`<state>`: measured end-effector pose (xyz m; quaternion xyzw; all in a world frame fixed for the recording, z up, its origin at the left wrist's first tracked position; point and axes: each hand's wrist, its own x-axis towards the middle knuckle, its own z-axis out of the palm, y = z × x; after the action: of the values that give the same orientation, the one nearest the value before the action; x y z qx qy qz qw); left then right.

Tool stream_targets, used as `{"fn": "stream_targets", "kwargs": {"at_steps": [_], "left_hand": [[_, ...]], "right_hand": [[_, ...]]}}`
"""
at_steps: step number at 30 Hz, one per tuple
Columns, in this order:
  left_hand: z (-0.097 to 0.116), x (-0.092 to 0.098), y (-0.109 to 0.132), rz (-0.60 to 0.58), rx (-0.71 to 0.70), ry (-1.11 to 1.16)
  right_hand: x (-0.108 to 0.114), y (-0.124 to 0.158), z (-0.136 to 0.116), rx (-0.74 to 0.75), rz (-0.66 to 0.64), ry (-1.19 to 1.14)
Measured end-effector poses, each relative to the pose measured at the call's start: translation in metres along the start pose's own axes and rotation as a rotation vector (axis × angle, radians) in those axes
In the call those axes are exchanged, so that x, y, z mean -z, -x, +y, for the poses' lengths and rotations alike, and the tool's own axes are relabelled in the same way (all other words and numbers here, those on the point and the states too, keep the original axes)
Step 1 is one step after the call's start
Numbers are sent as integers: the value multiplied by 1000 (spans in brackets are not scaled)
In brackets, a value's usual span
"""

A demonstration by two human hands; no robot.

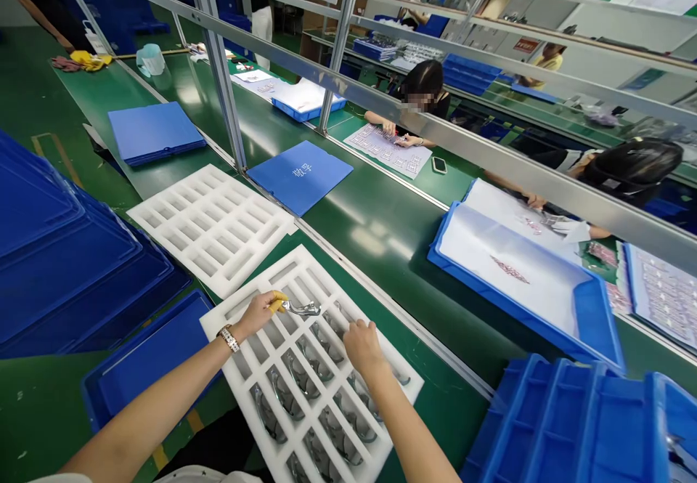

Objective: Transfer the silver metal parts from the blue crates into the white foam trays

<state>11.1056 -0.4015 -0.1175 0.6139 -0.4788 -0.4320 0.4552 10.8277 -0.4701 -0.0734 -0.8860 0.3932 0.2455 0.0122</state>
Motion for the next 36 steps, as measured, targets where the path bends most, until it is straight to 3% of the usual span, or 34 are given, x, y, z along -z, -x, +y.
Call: {"fn": "stream_targets", "kwargs": {"at_steps": [3, 6, 11, 15, 20, 24, 28, 36], "left_hand": [[18, 3, -6, -16, -39, -61], [38, 3, -19, -19, -88, -87], [63, -3, -48, -72, -159, -151], [60, -6, -66, -44, -166, -62], [11, -3, -72, 122, -66, -108], [-27, -2, -67, 133, -75, -91], [-35, -4, -66, 137, -98, -91], [-35, -3, -64, 154, -113, -92]], "right_hand": [[26, 13, 3, -22, 206, -23], [49, 11, -1, 68, 457, -55], [60, -23, -4, 112, 451, -51], [49, -52, 5, 53, 496, -167], [33, -83, 8, -56, 329, -242], [25, -97, 15, -52, 251, -219], [25, -102, 22, -33, 182, -183], [46, -124, -1, -45, 12, -94]]}}
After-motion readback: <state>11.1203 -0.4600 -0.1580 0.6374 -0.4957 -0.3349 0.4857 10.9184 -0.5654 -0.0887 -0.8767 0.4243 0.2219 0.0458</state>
